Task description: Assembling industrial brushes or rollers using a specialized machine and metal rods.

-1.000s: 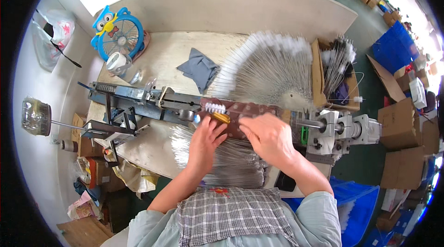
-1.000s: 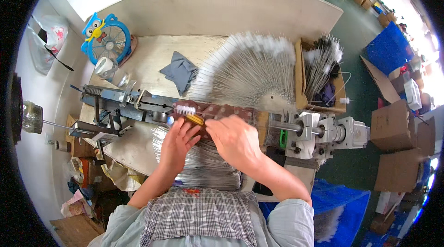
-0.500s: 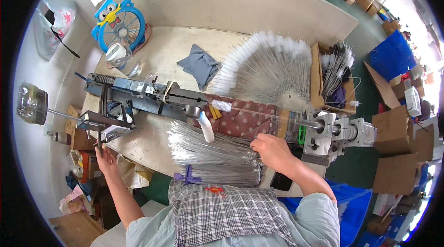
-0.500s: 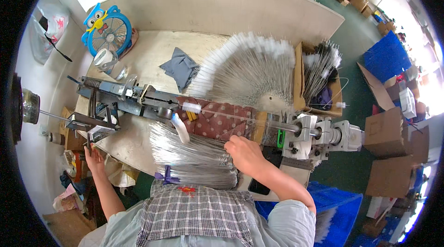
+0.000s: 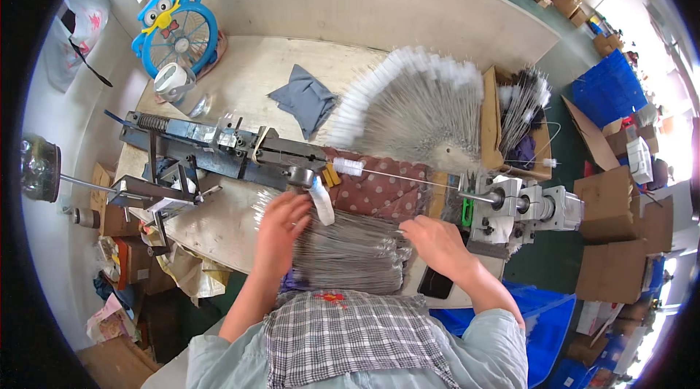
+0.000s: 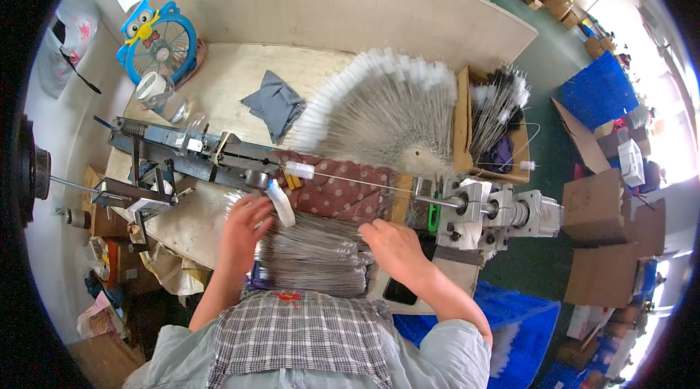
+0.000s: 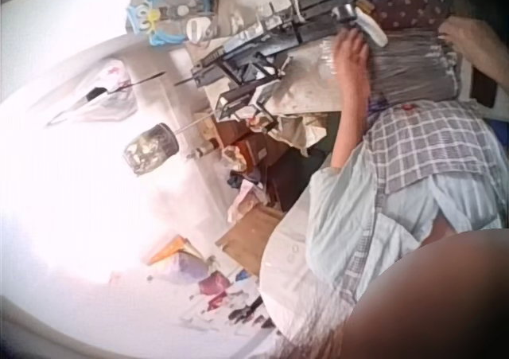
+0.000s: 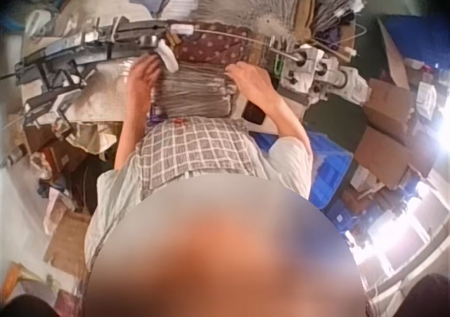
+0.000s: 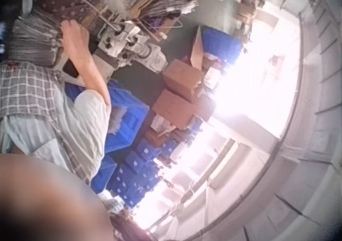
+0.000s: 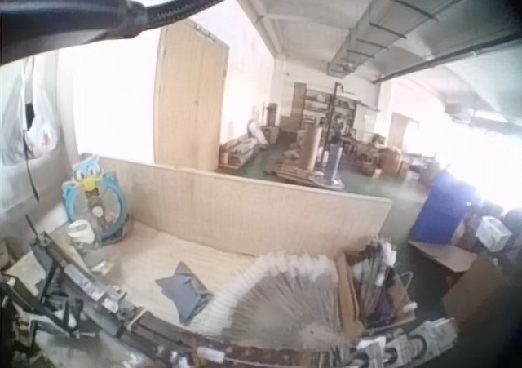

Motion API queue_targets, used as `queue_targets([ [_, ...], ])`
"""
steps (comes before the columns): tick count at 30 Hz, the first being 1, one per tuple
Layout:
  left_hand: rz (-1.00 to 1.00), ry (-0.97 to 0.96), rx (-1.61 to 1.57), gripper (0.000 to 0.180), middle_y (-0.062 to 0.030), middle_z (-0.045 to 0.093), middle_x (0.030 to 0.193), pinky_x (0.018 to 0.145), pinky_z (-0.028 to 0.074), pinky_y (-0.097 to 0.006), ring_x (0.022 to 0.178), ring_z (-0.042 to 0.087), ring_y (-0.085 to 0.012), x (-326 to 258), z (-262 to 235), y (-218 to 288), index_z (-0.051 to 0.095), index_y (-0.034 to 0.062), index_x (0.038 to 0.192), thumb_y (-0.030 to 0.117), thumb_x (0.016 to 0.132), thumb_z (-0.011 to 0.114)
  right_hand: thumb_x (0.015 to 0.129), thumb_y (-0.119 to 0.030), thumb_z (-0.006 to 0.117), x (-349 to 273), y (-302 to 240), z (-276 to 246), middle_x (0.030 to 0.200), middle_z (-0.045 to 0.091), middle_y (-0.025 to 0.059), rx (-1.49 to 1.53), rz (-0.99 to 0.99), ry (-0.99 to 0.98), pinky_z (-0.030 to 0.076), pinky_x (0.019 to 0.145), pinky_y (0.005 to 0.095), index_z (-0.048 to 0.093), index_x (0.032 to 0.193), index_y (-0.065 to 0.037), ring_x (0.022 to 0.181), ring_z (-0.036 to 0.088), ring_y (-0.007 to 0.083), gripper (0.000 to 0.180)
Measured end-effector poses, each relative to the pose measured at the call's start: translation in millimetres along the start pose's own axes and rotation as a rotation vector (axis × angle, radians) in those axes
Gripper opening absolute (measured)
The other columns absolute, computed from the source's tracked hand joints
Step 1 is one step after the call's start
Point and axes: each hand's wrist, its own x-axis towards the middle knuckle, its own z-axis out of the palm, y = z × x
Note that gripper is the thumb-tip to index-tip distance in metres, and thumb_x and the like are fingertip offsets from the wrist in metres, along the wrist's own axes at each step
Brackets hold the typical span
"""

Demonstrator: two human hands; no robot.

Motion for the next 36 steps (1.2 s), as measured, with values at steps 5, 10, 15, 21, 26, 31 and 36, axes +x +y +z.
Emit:
queue_targets([
  [5, -0.245, 0.032, 0.227, 0.014, 0.0006, 0.053, 0.070, 0.062, 0.043, -0.028, 0.064, 0.053, -0.0115, -6, 66, -10, 0.053, 0.0090, 0.088, 0.019, 0.082, 0.062, 0.078, -0.003, 0.056, -3, -7, -7, 0.085, 0.057, 0.0109, -0.068, -0.077, -0.029, 0.049, 0.066, 0.0416, 0.059, 0.098, -0.006, 0.080, 0.061, 0.0314, 0.021],
  [10, -0.648, -0.231, -0.422, 0.029, 0.0035, 0.048, 0.060, 0.049, 0.040, -0.029, 0.040, 0.037, -0.0099, -34, 79, 81, 0.056, 0.0083, 0.084, 0.037, 0.089, 0.053, 0.073, -0.001, 0.056, 2, -9, -6, 0.084, 0.055, 0.0122, -0.081, -0.001, -0.049, 0.050, 0.065, 0.0409, 0.055, 0.093, -0.005, 0.080, 0.061, 0.0308, 0.020],
  [15, -0.374, -0.287, -0.351, 0.040, -0.0037, 0.054, 0.057, 0.051, 0.042, -0.033, 0.037, 0.043, -0.0158, -41, 36, 80, 0.059, 0.0093, 0.081, 0.044, 0.093, 0.042, 0.064, -0.002, 0.059, -10, -19, -59, 0.084, 0.051, 0.0075, -0.478, 0.012, -0.008, 0.050, 0.065, 0.0343, 0.051, 0.086, -0.008, 0.078, 0.058, 0.0217, 0.024],
  [21, -0.228, -0.604, 0.264, 0.028, -0.0094, 0.061, 0.072, 0.054, 0.051, -0.035, 0.050, 0.056, -0.0181, -34, 59, 35, 0.058, 0.0011, 0.090, 0.026, 0.095, 0.047, 0.076, 0.001, 0.056, -13, 6, -129, 0.081, 0.059, 0.0134, -0.060, 0.198, 0.555, 0.049, 0.061, 0.0383, 0.060, 0.094, -0.003, 0.071, 0.060, 0.0301, 0.019],
  [26, 0.749, -0.707, 1.092, 0.017, -0.0108, 0.062, 0.094, 0.056, 0.051, -0.032, 0.061, 0.061, -0.0217, 11, 132, -14, 0.056, 0.0013, 0.090, 0.018, 0.090, 0.052, 0.081, -0.006, 0.060, 25, 25, -98, 0.087, 0.065, 0.0152, 0.019, 0.050, 0.509, 0.051, 0.068, 0.0367, 0.064, 0.094, -0.001, 0.075, 0.063, 0.0302, 0.015],
  [31, 1.175, -0.585, 1.761, 0.008, -0.0071, 0.057, 0.078, 0.055, 0.051, -0.034, 0.067, 0.063, -0.0235, 54, 136, -46, 0.055, 0.0070, 0.078, 0.007, 0.071, 0.059, 0.084, -0.017, 0.059, 37, 39, -78, 0.085, 0.065, 0.0132, -0.037, 0.095, 0.478, 0.050, 0.067, 0.0376, 0.067, 0.095, -0.009, 0.077, 0.062, 0.0319, 0.016],
  [36, 1.140, -0.652, 1.942, 0.001, -0.0056, 0.055, 0.078, 0.062, 0.049, -0.037, 0.075, 0.061, -0.0229, 76, 145, -40, 0.058, 0.0108, 0.074, 0.012, 0.073, 0.057, 0.076, -0.027, 0.066, 29, 46, -88, 0.070, 0.065, 0.0094, 0.170, 0.076, 0.191, 0.049, 0.066, 0.0367, 0.072, 0.081, -0.014, 0.072, 0.062, 0.0280, 0.016],
])
